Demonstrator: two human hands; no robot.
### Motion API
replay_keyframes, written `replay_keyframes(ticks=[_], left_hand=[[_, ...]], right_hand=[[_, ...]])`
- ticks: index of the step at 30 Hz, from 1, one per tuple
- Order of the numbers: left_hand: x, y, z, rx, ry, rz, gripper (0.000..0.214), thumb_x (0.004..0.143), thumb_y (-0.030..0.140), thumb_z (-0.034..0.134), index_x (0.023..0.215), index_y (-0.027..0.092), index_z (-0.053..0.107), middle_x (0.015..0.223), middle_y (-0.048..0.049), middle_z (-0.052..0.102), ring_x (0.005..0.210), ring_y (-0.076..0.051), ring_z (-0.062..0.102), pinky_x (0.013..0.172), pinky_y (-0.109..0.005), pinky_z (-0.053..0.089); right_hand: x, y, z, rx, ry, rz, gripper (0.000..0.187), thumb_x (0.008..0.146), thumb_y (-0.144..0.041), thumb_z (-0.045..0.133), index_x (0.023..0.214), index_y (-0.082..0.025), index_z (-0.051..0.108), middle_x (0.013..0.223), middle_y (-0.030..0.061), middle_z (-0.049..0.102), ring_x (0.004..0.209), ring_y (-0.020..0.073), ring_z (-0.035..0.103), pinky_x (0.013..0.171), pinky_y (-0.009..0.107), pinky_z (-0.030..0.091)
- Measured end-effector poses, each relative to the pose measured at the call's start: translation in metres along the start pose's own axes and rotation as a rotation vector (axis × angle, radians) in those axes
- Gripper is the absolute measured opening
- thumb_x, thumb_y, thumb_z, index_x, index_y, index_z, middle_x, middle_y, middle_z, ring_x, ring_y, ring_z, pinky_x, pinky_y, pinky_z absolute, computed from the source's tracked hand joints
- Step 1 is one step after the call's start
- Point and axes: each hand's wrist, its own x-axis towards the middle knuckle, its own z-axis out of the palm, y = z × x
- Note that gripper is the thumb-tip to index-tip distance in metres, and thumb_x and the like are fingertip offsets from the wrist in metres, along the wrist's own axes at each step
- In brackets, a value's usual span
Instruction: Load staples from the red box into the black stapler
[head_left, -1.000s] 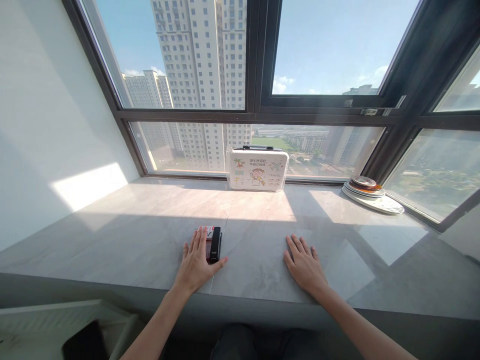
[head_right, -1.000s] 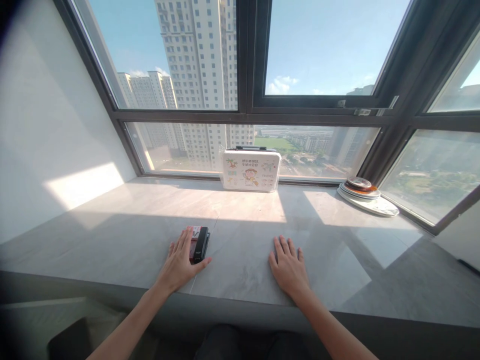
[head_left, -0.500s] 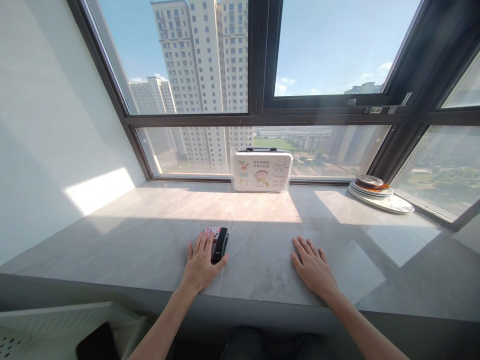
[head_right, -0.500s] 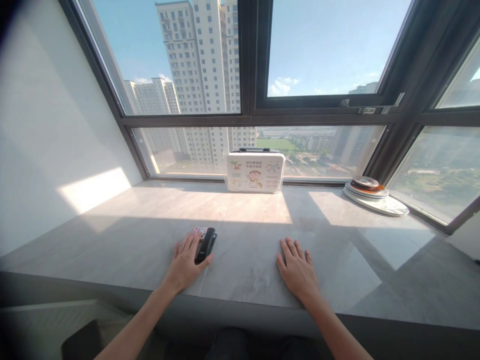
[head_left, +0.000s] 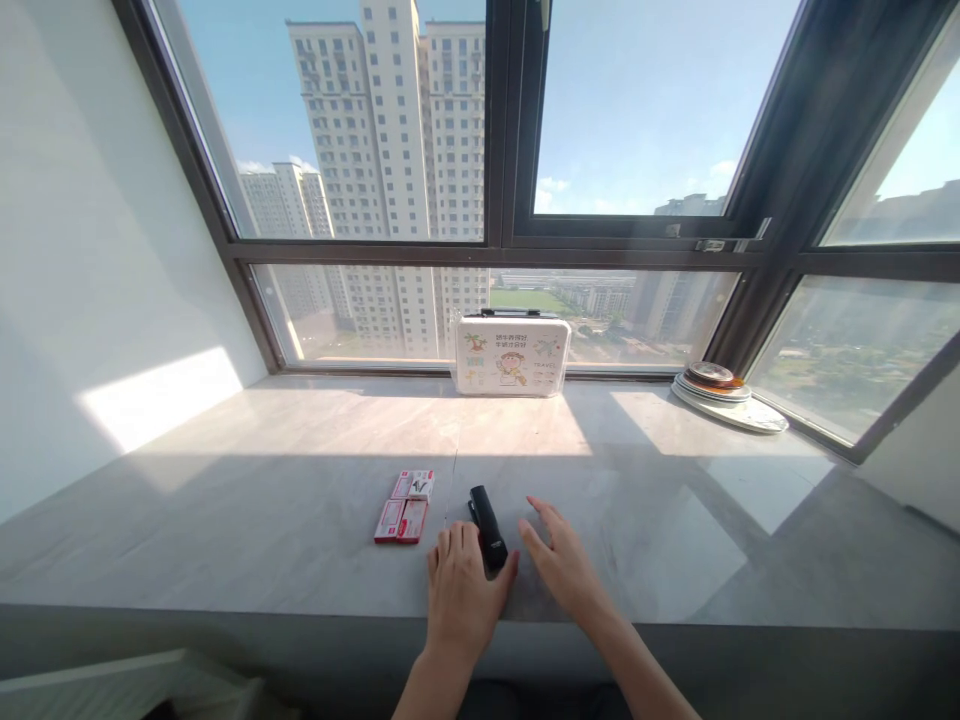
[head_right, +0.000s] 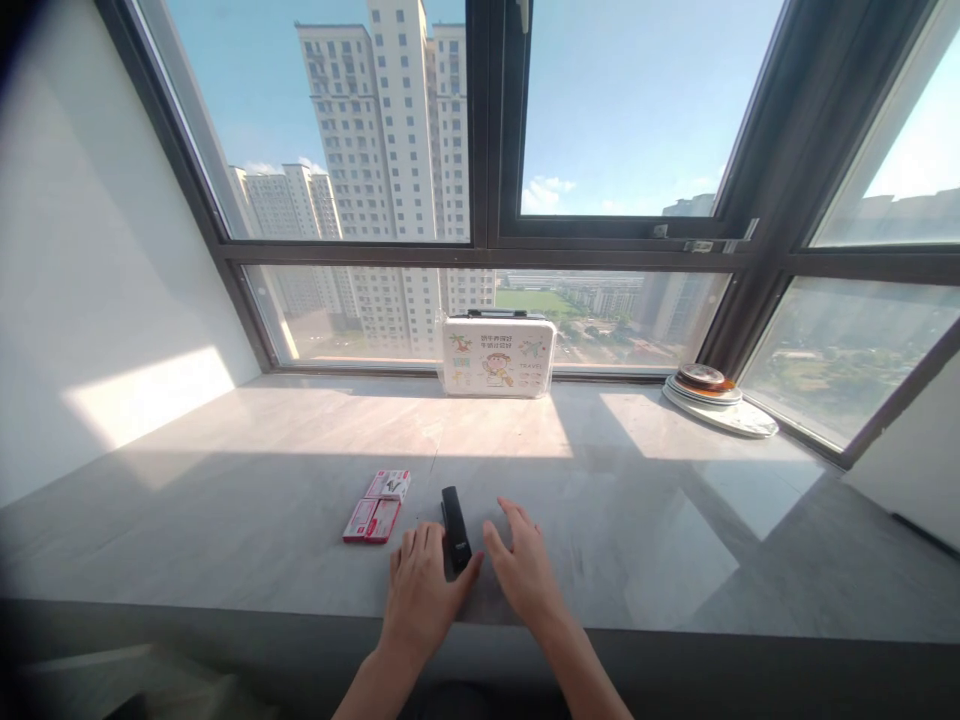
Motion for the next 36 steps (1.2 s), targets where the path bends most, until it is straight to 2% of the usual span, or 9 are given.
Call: replay_keyframes(ticks=[4,9,14,17,22,26,31,33,36], left_hand=[[-0.006,0.026,0.009,-0.1,-0.064,0.081,0.043,0.096,0.051,0.05,0.127,0.022,0.057,0.123,-0.0104,0.06,0.113,-0.03,0.054,0.096,-0.045,0.04],[0.002,0.003,0.009,-0.092,-0.146,0.234,0.047,0.098,0.041,0.048,0.143,0.028,0.047,0.15,-0.0092,0.045,0.137,-0.031,0.04,0.112,-0.049,0.031],[0.007,-0.015,0.014,-0.072,-0.213,0.287,0.052,0.098,0.041,0.047,0.148,0.028,0.043,0.151,-0.009,0.046,0.139,-0.031,0.04,0.116,-0.051,0.028],[0.007,-0.018,0.017,-0.036,-0.191,0.261,0.052,0.098,0.042,0.046,0.149,0.031,0.042,0.153,-0.0072,0.045,0.141,-0.032,0.038,0.117,-0.055,0.026],[0.005,-0.021,0.023,0.004,-0.141,0.248,0.059,0.099,0.048,0.043,0.155,0.03,0.034,0.159,-0.0076,0.037,0.145,-0.032,0.034,0.118,-0.056,0.026],[0.003,-0.021,0.027,0.023,-0.094,0.256,0.06,0.098,0.049,0.044,0.153,0.025,0.035,0.158,-0.0099,0.039,0.146,-0.03,0.033,0.12,-0.056,0.024],[0.006,-0.028,0.018,0.084,0.093,0.142,0.054,0.097,0.034,0.047,0.147,0.014,0.039,0.161,-0.0153,0.03,0.153,-0.029,0.016,0.123,-0.056,0.013],[0.006,-0.039,0.01,0.134,0.191,0.025,0.053,0.097,0.029,0.046,0.147,0.013,0.038,0.162,-0.0173,0.026,0.153,-0.031,0.012,0.122,-0.06,0.01],[-0.002,-0.06,0.0,0.186,0.247,-0.068,0.046,0.097,0.027,0.047,0.141,0.017,0.049,0.162,-0.0155,0.026,0.152,-0.034,0.013,0.119,-0.065,0.01]], right_hand=[[0.023,-0.035,0.0,0.028,-0.091,-0.092,0.047,0.096,-0.041,0.049,0.14,-0.027,0.054,0.141,0.0093,0.058,0.132,0.0307,0.049,0.121,0.058,0.01],[0.049,-0.035,-0.005,0.023,-0.169,-0.142,0.024,0.089,-0.028,0.06,0.112,-0.028,0.069,0.114,0.0054,0.071,0.116,0.0286,0.058,0.114,0.066,-0.007],[0.054,-0.04,0.015,0.283,-0.031,-0.16,0.013,0.076,-0.03,0.074,0.087,-0.024,0.071,0.082,0.0006,0.071,0.091,0.0218,0.062,0.118,0.054,0.008],[0.061,-0.041,0.021,0.538,0.07,-0.124,0.014,0.068,-0.031,0.078,0.076,-0.022,0.07,0.071,-0.0005,0.067,0.078,0.0203,0.061,0.111,0.048,0.029],[0.071,-0.016,0.007,0.908,0.305,0.008,0.032,0.086,-0.049,0.056,0.1,-0.021,0.063,0.097,0.0045,0.071,0.098,0.0219,0.066,0.094,0.036,0.049],[0.058,0.021,-0.008,1.143,0.437,0.159,0.038,0.089,-0.053,0.038,0.104,-0.022,0.055,0.106,0.0065,0.071,0.111,0.0231,0.065,0.096,0.041,0.052],[0.016,0.054,-0.021,1.568,0.423,0.393,0.037,0.087,-0.054,0.05,0.108,-0.024,0.054,0.115,0.0068,0.069,0.114,0.0218,0.065,0.096,0.041,0.056],[-0.007,0.059,-0.024,1.564,0.485,0.416,0.039,0.085,-0.051,0.057,0.114,-0.025,0.053,0.119,0.0068,0.067,0.117,0.0208,0.064,0.098,0.038,0.056],[-0.036,0.056,-0.024,1.315,0.481,0.393,0.045,0.079,-0.048,0.069,0.115,-0.024,0.055,0.114,0.0056,0.068,0.11,0.0222,0.066,0.091,0.035,0.058]])
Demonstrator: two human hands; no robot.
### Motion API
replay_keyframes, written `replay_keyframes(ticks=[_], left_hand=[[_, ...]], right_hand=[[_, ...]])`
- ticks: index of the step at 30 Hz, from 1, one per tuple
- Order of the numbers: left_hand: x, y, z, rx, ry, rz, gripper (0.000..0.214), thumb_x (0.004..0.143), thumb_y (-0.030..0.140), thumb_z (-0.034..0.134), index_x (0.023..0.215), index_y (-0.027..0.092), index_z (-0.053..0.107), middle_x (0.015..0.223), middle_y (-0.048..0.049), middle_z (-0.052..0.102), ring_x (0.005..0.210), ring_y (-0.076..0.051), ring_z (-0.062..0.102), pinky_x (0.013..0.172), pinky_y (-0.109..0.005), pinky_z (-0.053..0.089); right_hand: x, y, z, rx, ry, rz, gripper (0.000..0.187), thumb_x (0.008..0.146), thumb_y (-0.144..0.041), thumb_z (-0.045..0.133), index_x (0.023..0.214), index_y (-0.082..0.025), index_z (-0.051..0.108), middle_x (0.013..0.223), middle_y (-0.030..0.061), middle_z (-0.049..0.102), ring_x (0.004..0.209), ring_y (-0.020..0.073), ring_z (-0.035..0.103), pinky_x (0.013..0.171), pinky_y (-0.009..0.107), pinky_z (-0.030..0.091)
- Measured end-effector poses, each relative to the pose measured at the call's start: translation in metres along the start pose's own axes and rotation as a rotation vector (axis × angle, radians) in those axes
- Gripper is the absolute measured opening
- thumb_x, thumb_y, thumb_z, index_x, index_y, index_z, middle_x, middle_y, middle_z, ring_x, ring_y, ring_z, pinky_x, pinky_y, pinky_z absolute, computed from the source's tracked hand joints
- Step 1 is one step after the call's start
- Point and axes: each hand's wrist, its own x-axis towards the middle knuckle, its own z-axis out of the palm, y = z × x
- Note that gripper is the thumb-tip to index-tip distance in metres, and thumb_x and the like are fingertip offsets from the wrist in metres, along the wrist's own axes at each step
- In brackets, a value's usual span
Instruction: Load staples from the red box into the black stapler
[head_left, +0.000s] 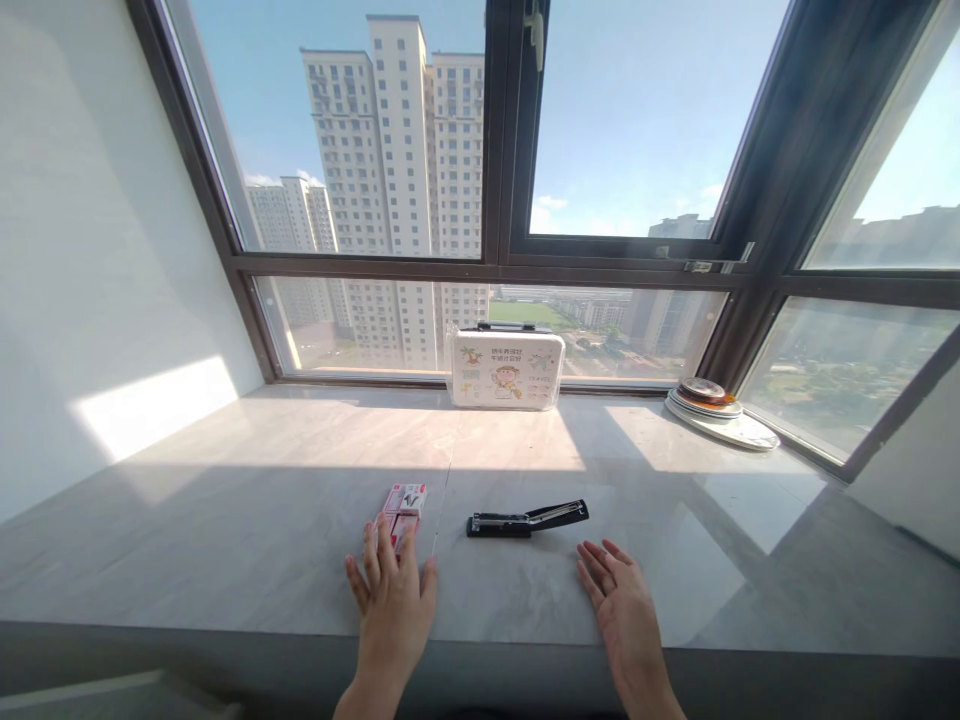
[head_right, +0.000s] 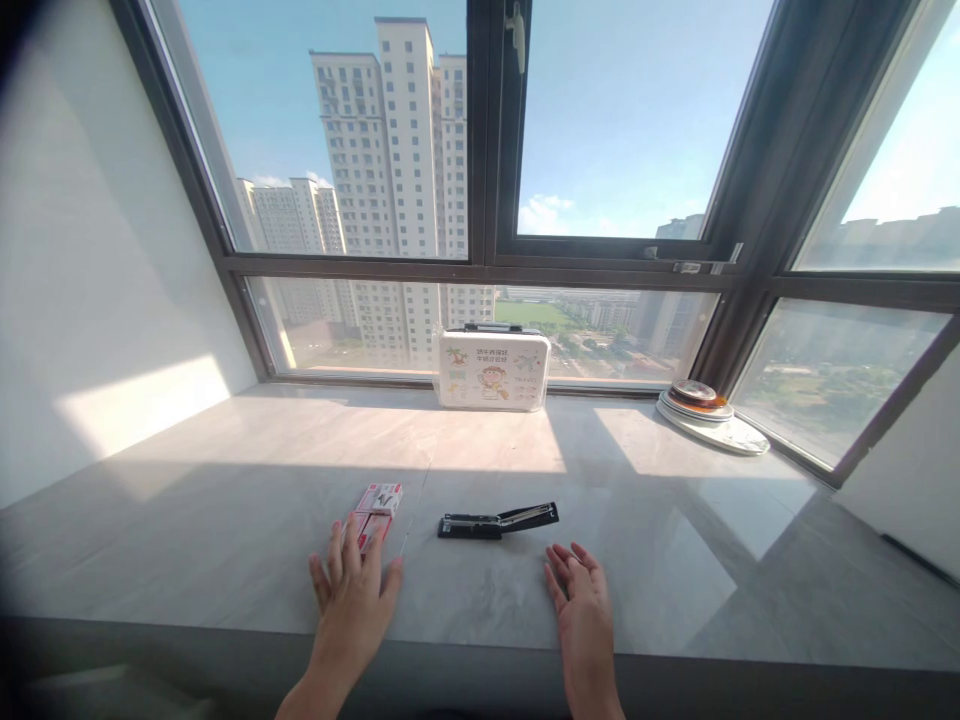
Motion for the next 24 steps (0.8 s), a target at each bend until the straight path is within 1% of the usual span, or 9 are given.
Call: replay_keyframes(ticks=[2,4,6,8,12,16,19,22,24], left_hand=[[-0.007,-0.011,-0.005,-0.026,-0.041,0.029,0.038,0.096,0.027,0.049,0.134,0.024,0.058,0.158,-0.0111,0.035,0.148,-0.034,0.024,0.118,-0.063,0.018],[-0.012,-0.011,-0.011,-0.126,-0.146,0.089,0.032,0.097,0.026,0.048,0.125,0.03,0.064,0.145,-0.0076,0.05,0.136,-0.03,0.042,0.113,-0.054,0.033],[-0.011,-0.002,-0.018,-0.271,-0.298,0.167,0.029,0.096,0.025,0.05,0.118,0.032,0.066,0.129,-0.0046,0.061,0.12,-0.026,0.055,0.102,-0.043,0.044],[-0.004,0.014,-0.022,-0.409,-0.423,0.239,0.027,0.093,0.024,0.054,0.115,0.032,0.066,0.118,-0.0024,0.067,0.11,-0.024,0.059,0.095,-0.037,0.047],[0.019,0.036,-0.017,-0.578,-0.512,0.282,0.028,0.086,0.024,0.062,0.114,0.029,0.066,0.112,-0.002,0.069,0.107,-0.024,0.059,0.096,-0.036,0.046],[0.033,0.028,0.0,-0.67,-0.569,0.194,0.03,0.081,0.028,0.068,0.11,0.026,0.068,0.108,-0.0022,0.069,0.1,-0.022,0.062,0.094,-0.034,0.048],[0.033,0.019,0.009,-0.754,-0.576,0.153,0.041,0.079,0.027,0.071,0.12,0.028,0.066,0.111,-0.0022,0.067,0.098,-0.02,0.062,0.092,-0.031,0.049],[0.032,0.016,0.012,-0.78,-0.578,0.153,0.05,0.077,0.027,0.073,0.126,0.03,0.064,0.113,-0.0017,0.067,0.099,-0.02,0.063,0.092,-0.03,0.049],[0.033,0.017,0.011,-0.772,-0.577,0.164,0.049,0.077,0.03,0.074,0.125,0.03,0.065,0.113,-0.0022,0.067,0.101,-0.022,0.062,0.093,-0.032,0.049]], right_hand=[[-0.014,0.0,0.003,-0.307,-0.117,-0.002,0.046,0.079,-0.05,0.069,0.113,-0.022,0.058,0.1,0.0039,0.07,0.089,0.0212,0.07,0.073,0.031,0.059],[-0.022,0.0,0.016,-0.682,-0.333,-0.001,0.04,0.084,-0.053,0.062,0.108,-0.02,0.062,0.083,0.0021,0.07,0.067,0.0185,0.066,0.057,0.028,0.051],[-0.025,0.002,0.036,-0.994,-0.541,-0.044,0.035,0.091,-0.051,0.052,0.099,-0.02,0.066,0.068,0.001,0.067,0.059,0.0174,0.062,0.054,0.027,0.044],[-0.021,0.005,0.055,-1.173,-0.645,-0.091,0.036,0.095,-0.048,0.046,0.086,-0.019,0.066,0.061,0.0011,0.065,0.059,0.0174,0.061,0.057,0.027,0.041],[0.003,0.009,0.071,-1.274,-0.629,-0.122,0.033,0.093,-0.04,0.051,0.073,-0.017,0.062,0.066,0.0029,0.065,0.066,0.0177,0.061,0.058,0.025,0.036],[0.029,0.0,0.049,-1.301,-0.597,-0.111,0.031,0.094,-0.039,0.051,0.077,-0.017,0.065,0.066,0.0025,0.065,0.064,0.0171,0.058,0.057,0.025,0.035],[0.033,-0.015,0.034,-1.342,-0.559,-0.119,0.03,0.093,-0.043,0.055,0.082,-0.017,0.066,0.065,0.0027,0.064,0.062,0.0181,0.058,0.057,0.026,0.033],[0.022,-0.029,0.04,-1.441,-0.522,-0.291,0.027,0.09,-0.044,0.059,0.09,-0.019,0.068,0.066,0.0022,0.065,0.063,0.0191,0.058,0.056,0.026,0.03],[0.012,-0.034,0.059,-1.493,-0.6,-0.428,0.021,0.09,-0.04,0.06,0.095,-0.024,0.072,0.069,0.0018,0.067,0.066,0.0195,0.06,0.057,0.027,0.029]])
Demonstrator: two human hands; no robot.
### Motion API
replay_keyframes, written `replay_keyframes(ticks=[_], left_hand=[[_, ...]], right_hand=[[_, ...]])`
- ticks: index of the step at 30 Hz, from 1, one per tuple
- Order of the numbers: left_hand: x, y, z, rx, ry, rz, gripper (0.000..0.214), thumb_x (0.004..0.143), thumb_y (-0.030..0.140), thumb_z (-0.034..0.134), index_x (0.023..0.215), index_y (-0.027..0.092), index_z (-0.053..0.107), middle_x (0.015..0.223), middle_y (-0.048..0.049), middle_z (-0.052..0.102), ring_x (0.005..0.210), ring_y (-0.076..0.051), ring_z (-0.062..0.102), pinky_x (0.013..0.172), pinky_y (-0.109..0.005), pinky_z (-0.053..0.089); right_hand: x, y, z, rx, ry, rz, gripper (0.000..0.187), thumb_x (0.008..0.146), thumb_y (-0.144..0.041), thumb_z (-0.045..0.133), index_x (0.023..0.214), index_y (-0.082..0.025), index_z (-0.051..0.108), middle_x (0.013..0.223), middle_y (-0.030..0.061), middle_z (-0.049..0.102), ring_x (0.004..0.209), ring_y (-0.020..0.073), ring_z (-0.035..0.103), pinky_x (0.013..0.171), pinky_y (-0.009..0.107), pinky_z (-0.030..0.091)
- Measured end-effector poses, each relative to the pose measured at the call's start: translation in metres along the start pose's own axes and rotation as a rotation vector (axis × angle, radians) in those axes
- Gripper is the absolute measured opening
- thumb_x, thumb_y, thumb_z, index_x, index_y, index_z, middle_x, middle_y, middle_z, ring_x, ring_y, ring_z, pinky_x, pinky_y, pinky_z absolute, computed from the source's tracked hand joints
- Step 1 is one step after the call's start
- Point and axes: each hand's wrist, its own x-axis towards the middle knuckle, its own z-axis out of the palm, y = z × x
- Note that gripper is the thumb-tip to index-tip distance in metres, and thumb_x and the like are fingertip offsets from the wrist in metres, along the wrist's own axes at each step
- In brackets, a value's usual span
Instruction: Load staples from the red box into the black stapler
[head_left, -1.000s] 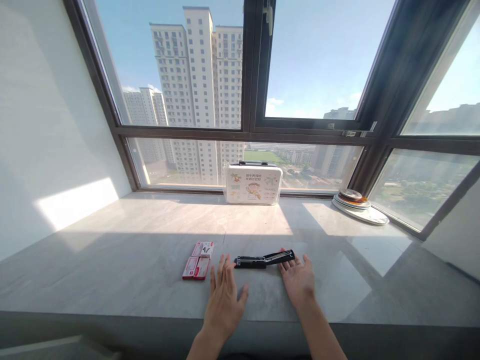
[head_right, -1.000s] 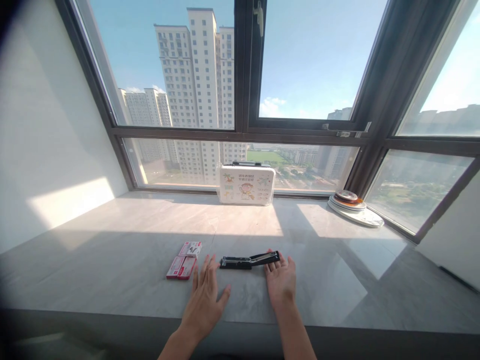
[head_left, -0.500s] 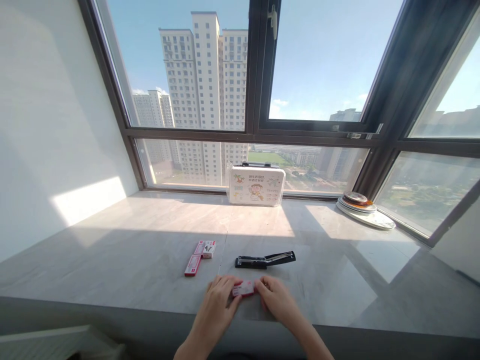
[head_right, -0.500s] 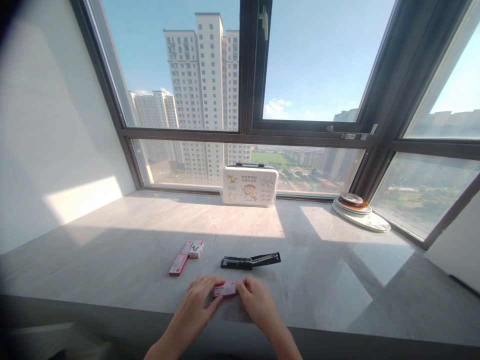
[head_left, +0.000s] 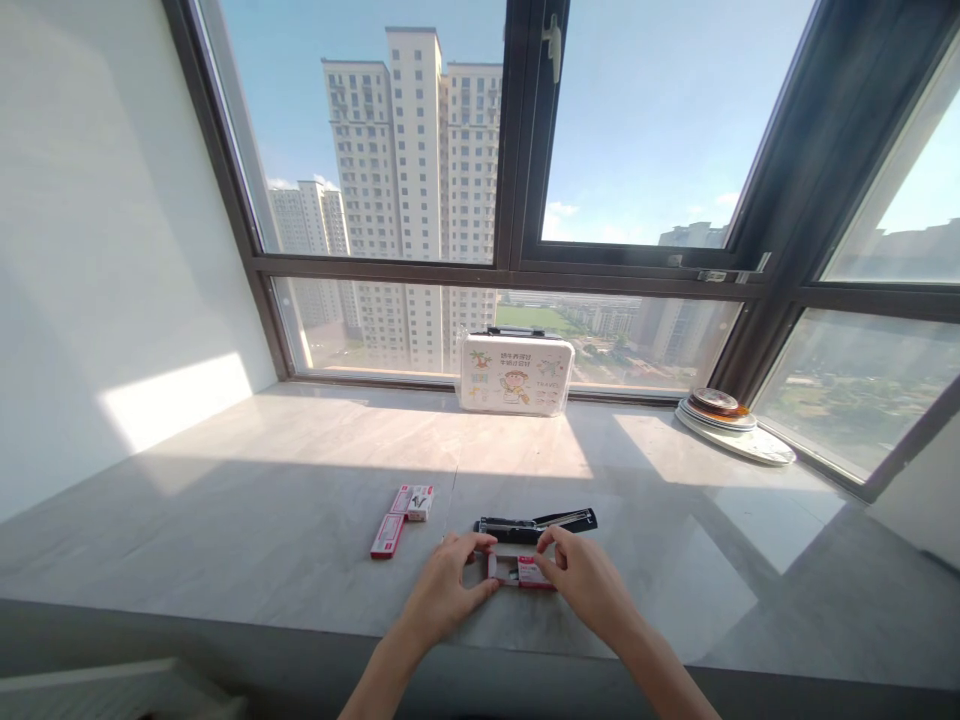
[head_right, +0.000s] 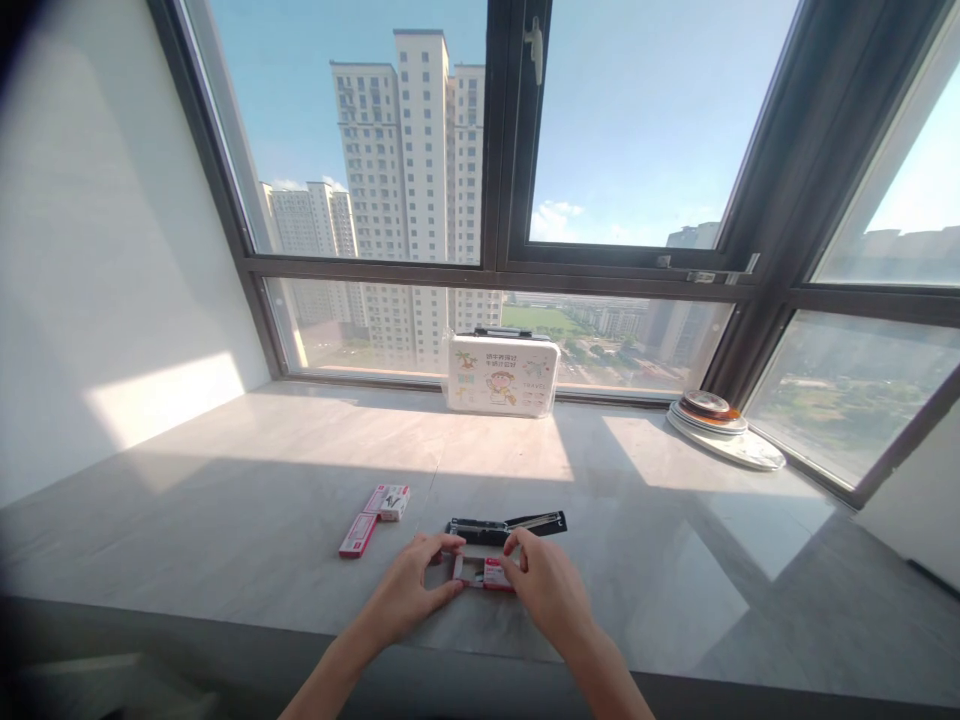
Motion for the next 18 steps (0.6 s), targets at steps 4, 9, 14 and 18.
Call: replay_keyframes(ticks=[4,9,14,18], left_hand=[[0.0,0.003,-0.002,0.016,-0.007,0.009,0.048,0.077,0.034,0.075,0.123,0.03,0.065,0.112,-0.0022,0.069,0.106,-0.024,0.061,0.095,-0.033,0.047],[-0.002,0.005,-0.005,0.072,-0.02,-0.019,0.044,0.076,0.034,0.074,0.12,0.03,0.066,0.108,-0.002,0.07,0.103,-0.024,0.062,0.09,-0.033,0.048],[-0.004,0.007,-0.005,0.093,-0.013,-0.026,0.046,0.078,0.031,0.071,0.124,0.029,0.064,0.111,-0.0034,0.069,0.105,-0.024,0.062,0.093,-0.034,0.048],[-0.007,0.004,-0.004,0.058,0.03,0.032,0.05,0.078,0.03,0.071,0.127,0.03,0.062,0.115,-0.0025,0.068,0.104,-0.022,0.063,0.095,-0.032,0.046]], right_hand=[[0.023,-0.043,0.0,-0.195,-0.174,-0.233,0.013,0.078,-0.026,0.068,0.083,-0.029,0.079,0.078,0.0053,0.073,0.076,0.024,0.065,0.064,0.029,0.035],[0.049,-0.064,0.001,-0.26,-0.275,-0.336,0.007,0.065,-0.016,0.072,0.065,-0.022,0.076,0.066,0.0081,0.07,0.066,0.0246,0.064,0.064,0.03,0.036],[0.036,-0.041,-0.011,-0.074,-0.253,-0.362,0.015,0.086,-0.028,0.062,0.091,-0.025,0.075,0.072,0.0015,0.07,0.067,0.0178,0.062,0.06,0.025,0.033],[0.008,0.0,-0.007,0.153,-0.117,-0.243,0.023,0.094,-0.038,0.053,0.092,-0.022,0.069,0.07,-0.0006,0.063,0.064,0.0161,0.056,0.06,0.025,0.035]])
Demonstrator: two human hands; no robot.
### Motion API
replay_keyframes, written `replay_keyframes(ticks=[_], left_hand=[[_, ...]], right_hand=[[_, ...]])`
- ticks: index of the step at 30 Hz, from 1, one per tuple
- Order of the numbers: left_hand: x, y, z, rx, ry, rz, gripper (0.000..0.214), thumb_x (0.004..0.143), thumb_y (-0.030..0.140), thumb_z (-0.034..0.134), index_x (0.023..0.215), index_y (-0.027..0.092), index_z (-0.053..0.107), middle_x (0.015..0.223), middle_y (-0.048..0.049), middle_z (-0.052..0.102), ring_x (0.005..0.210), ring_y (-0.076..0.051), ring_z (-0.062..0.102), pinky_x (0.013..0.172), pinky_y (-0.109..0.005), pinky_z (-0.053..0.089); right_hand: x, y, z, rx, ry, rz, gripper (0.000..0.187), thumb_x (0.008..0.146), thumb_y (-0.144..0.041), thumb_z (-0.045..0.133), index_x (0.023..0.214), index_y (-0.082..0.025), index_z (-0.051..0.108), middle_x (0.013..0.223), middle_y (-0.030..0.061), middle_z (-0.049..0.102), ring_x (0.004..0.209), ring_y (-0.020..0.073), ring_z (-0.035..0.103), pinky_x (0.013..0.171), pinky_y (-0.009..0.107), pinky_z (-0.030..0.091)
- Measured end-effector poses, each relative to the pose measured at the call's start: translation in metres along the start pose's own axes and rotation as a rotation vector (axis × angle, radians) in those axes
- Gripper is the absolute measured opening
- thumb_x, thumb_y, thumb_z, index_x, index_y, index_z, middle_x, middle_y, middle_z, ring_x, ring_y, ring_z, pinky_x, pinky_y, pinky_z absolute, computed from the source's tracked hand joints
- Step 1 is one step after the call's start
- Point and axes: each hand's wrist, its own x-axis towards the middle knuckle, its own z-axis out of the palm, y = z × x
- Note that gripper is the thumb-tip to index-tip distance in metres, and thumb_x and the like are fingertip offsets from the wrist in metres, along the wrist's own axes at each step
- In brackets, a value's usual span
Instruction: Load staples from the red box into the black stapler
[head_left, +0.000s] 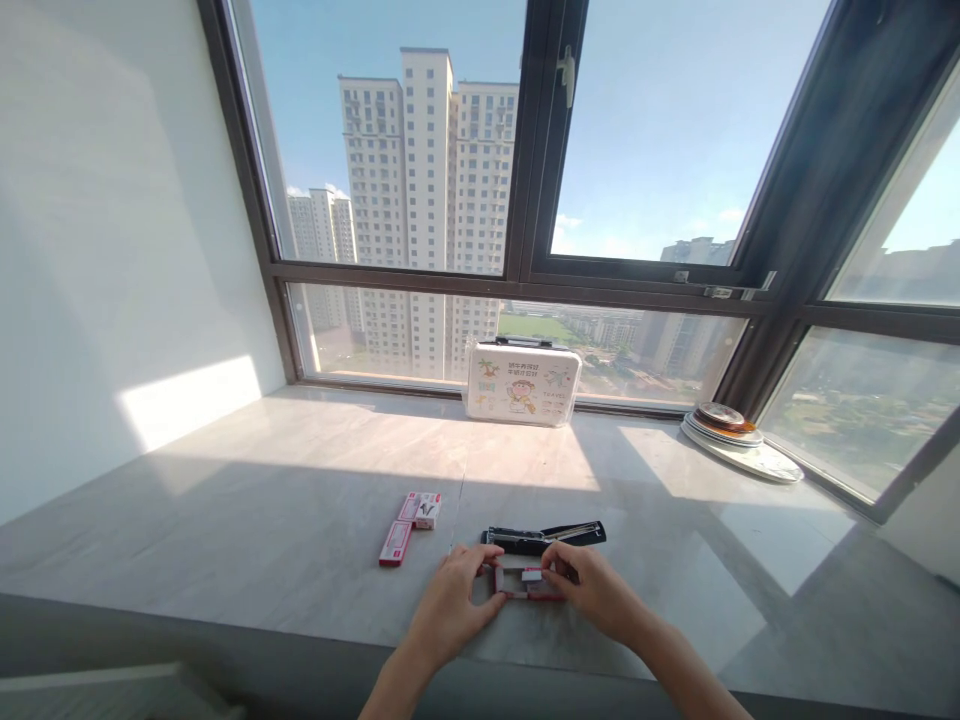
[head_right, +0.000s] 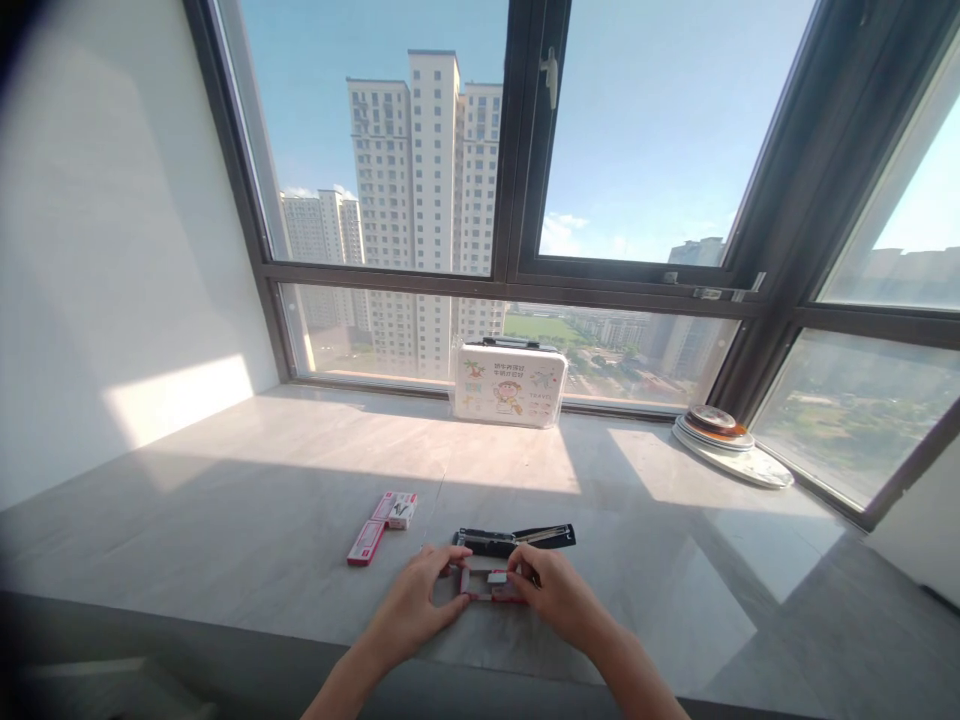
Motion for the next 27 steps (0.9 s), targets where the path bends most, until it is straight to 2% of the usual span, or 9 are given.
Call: replay_keyframes(ticks=[3,6,9,12,15,17,19,22,27], left_hand=[[0.001,-0.002,0.002,-0.036,0.042,-0.011,0.043,0.082,0.035,0.069,0.124,0.027,0.061,0.11,-0.0025,0.07,0.093,-0.02,0.064,0.087,-0.03,0.048],[0.006,0.001,0.009,-0.082,0.017,-0.095,0.026,0.092,0.039,0.056,0.113,0.024,0.062,0.086,0.0008,0.073,0.074,-0.017,0.063,0.072,-0.028,0.046],[0.01,0.01,0.021,-0.086,-0.008,-0.115,0.017,0.093,0.033,0.052,0.105,0.023,0.06,0.078,0.0027,0.073,0.068,-0.016,0.064,0.068,-0.027,0.043],[0.012,0.015,0.028,-0.085,-0.002,-0.107,0.014,0.094,0.032,0.05,0.102,0.023,0.058,0.075,0.0034,0.071,0.067,-0.016,0.064,0.066,-0.026,0.041],[0.016,0.009,0.023,-0.022,0.106,-0.149,0.02,0.095,0.035,0.048,0.108,0.023,0.056,0.072,0.0042,0.065,0.065,-0.015,0.061,0.065,-0.025,0.04],[0.023,0.001,0.016,0.066,0.163,-0.174,0.03,0.091,0.038,0.055,0.117,0.022,0.056,0.075,0.004,0.063,0.068,-0.016,0.061,0.067,-0.025,0.039],[0.03,-0.006,0.011,0.14,0.123,-0.171,0.038,0.086,0.04,0.062,0.12,0.023,0.059,0.076,0.0035,0.062,0.073,-0.018,0.061,0.068,-0.026,0.038],[0.035,-0.011,0.008,0.182,0.015,-0.141,0.03,0.084,0.042,0.066,0.109,0.026,0.066,0.074,0.0031,0.063,0.076,-0.019,0.061,0.067,-0.026,0.034],[0.032,-0.011,0.007,0.15,-0.009,-0.115,0.029,0.084,0.045,0.067,0.106,0.027,0.068,0.074,0.003,0.065,0.077,-0.02,0.061,0.066,-0.027,0.031]], right_hand=[[-0.022,0.017,0.007,0.011,0.086,0.072,0.029,0.096,-0.042,0.052,0.107,-0.022,0.068,0.072,-0.0009,0.062,0.065,0.0166,0.056,0.063,0.026,0.038],[-0.029,0.018,0.012,-0.029,0.071,0.105,0.038,0.088,-0.046,0.064,0.119,-0.024,0.068,0.083,0.0012,0.068,0.071,0.0185,0.059,0.068,0.028,0.041],[-0.026,0.007,0.011,-0.057,0.036,0.113,0.036,0.082,-0.047,0.071,0.111,-0.024,0.072,0.086,0.0021,0.07,0.073,0.0192,0.06,0.067,0.027,0.039],[-0.019,-0.005,0.006,-0.085,-0.006,0.134,0.039,0.08,-0.053,0.073,0.107,-0.025,0.074,0.071,-0.0006,0.065,0.064,0.017,0.057,0.058,0.026,0.033],[-0.01,-0.014,0.002,-0.105,0.0,0.133,0.045,0.078,-0.06,0.073,0.107,-0.027,0.076,0.067,-0.0015,0.063,0.061,0.0163,0.056,0.055,0.026,0.028],[-0.004,-0.019,0.003,-0.109,-0.013,0.114,0.041,0.078,-0.059,0.073,0.105,-0.029,0.077,0.067,-0.0016,0.063,0.061,0.0161,0.056,0.055,0.026,0.028],[0.003,-0.023,0.006,-0.121,-0.037,0.092,0.03,0.081,-0.052,0.073,0.1,-0.03,0.079,0.067,-0.0014,0.065,0.061,0.0159,0.058,0.056,0.026,0.028],[0.013,-0.029,0.011,-0.149,-0.059,0.039,0.019,0.084,-0.04,0.069,0.096,-0.031,0.08,0.07,-0.0006,0.07,0.065,0.0168,0.061,0.059,0.026,0.03],[0.032,-0.032,0.011,-0.139,0.043,-0.025,0.026,0.092,-0.037,0.058,0.106,-0.029,0.077,0.076,0.0014,0.073,0.07,0.0185,0.062,0.063,0.026,0.033]])
